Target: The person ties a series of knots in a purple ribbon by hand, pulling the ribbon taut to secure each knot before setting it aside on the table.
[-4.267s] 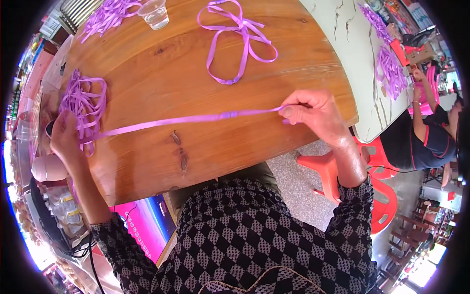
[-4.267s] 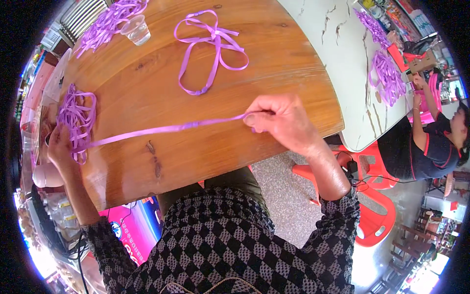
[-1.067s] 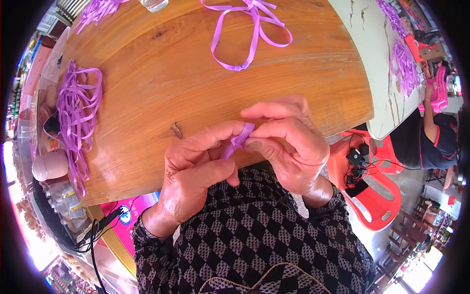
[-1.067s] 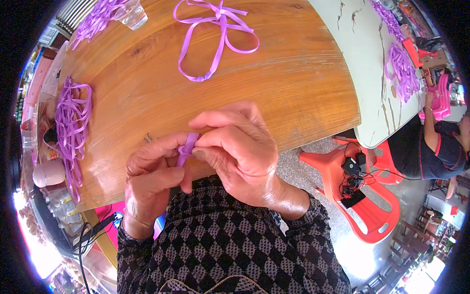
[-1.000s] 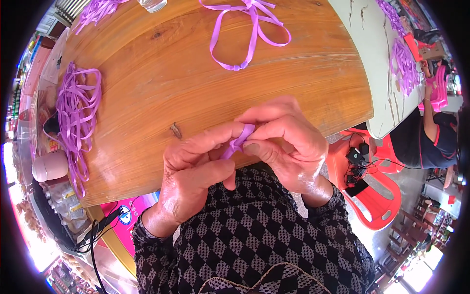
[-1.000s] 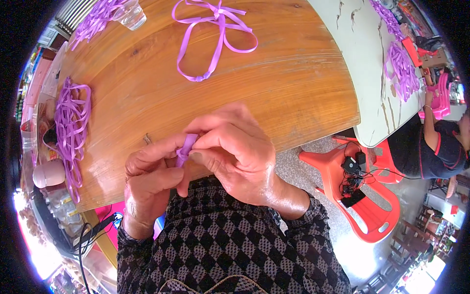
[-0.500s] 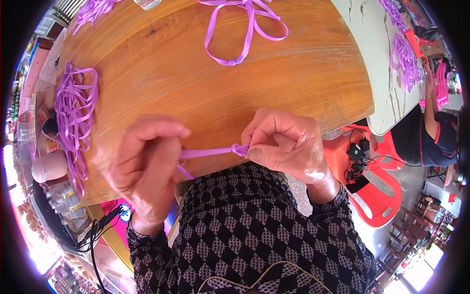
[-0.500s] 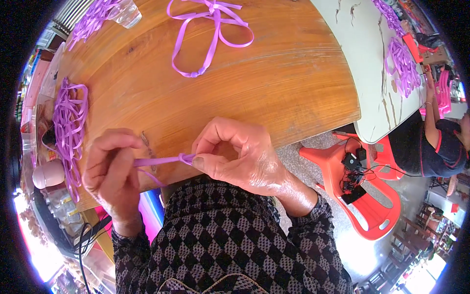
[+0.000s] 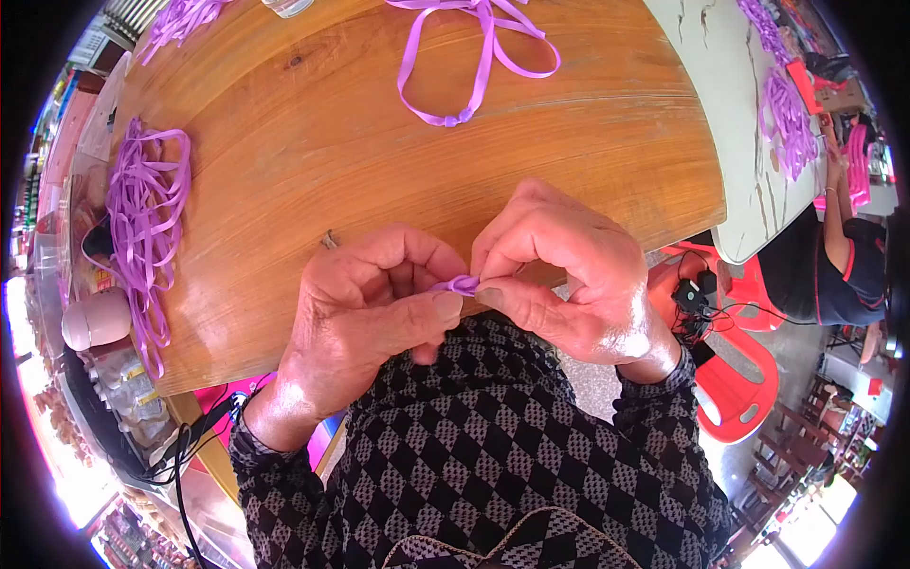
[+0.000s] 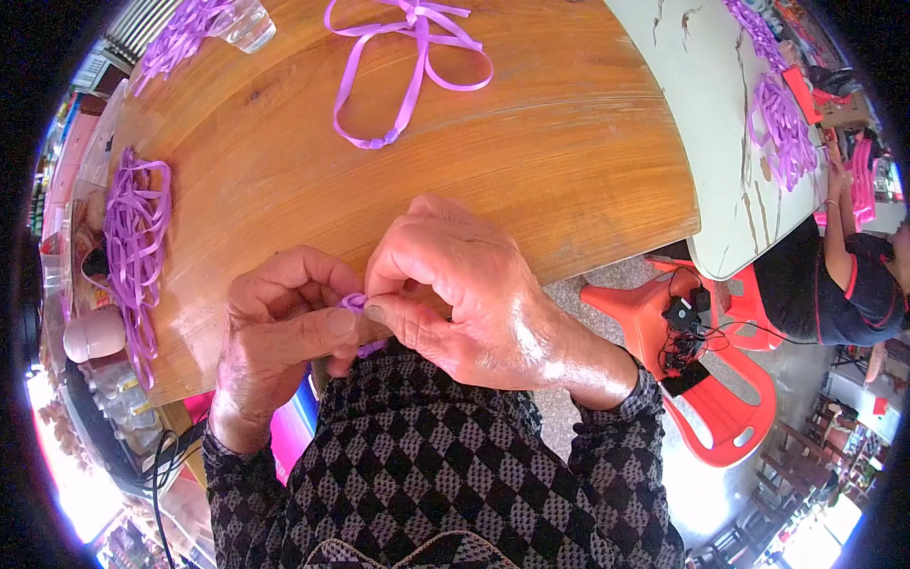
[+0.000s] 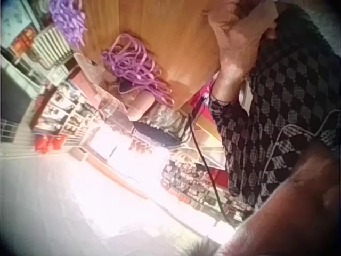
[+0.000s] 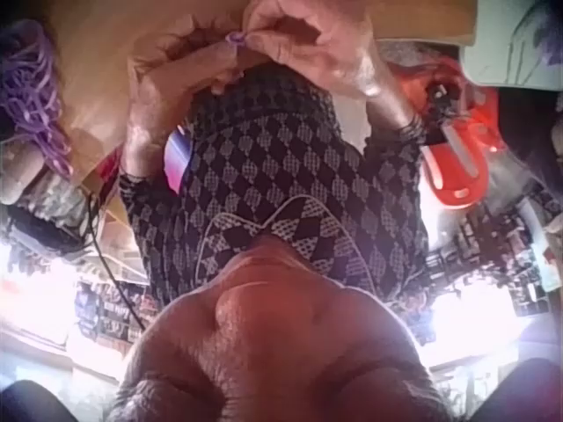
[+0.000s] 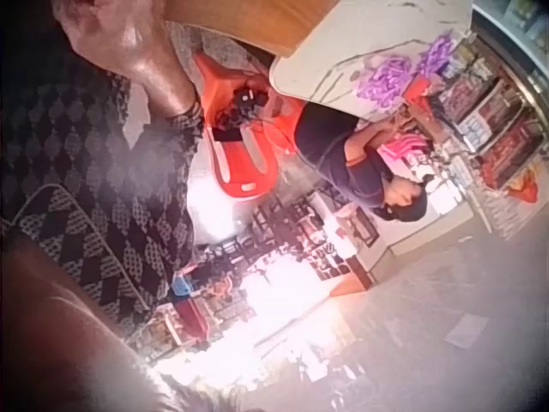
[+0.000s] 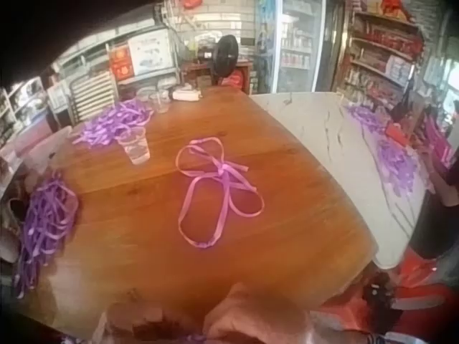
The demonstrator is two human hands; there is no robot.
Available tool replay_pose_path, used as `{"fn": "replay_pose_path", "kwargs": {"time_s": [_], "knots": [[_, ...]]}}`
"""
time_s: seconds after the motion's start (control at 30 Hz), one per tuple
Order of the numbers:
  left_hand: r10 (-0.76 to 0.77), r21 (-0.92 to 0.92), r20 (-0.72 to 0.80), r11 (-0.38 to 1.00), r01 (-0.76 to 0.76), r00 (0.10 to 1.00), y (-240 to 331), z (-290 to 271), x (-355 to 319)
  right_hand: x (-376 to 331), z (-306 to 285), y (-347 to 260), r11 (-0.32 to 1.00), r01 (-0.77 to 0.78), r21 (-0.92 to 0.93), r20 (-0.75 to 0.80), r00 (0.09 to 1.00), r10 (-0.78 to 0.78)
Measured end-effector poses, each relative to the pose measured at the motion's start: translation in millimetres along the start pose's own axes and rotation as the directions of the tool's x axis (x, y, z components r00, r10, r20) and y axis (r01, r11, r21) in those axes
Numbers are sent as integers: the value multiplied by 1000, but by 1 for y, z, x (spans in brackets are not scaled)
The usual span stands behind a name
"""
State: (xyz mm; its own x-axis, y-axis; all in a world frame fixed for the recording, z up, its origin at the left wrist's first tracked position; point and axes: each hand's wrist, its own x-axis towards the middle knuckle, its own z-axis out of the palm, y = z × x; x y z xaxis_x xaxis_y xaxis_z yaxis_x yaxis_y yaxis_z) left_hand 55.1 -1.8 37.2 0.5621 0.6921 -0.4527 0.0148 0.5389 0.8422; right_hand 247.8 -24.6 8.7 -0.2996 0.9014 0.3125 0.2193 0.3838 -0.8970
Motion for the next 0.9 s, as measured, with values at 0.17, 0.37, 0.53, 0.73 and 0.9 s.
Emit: {"fn": "replay_pose_path", "kwargs": {"time_s": [0.17,0.37,0.53,0.73,0.9], "knots": [[-37,18,-42,999,38,998,0,-1,4,3,-3,5,963,194,-189,7,980,-197],[80,62,-35,995,-78,996,-12,-2,5,1,0,9,924,234,-301,-26,967,-253],[52,102,-65,994,-45,997,-11,1,6,1,2,13,922,238,-306,-45,964,-264],[-10,69,-83,997,16,997,-12,2,8,3,-1,16,909,286,-302,-63,946,-318],[113,-68,-67,991,-117,991,-22,5,10,2,1,15,911,296,-287,-84,940,-332]]}}
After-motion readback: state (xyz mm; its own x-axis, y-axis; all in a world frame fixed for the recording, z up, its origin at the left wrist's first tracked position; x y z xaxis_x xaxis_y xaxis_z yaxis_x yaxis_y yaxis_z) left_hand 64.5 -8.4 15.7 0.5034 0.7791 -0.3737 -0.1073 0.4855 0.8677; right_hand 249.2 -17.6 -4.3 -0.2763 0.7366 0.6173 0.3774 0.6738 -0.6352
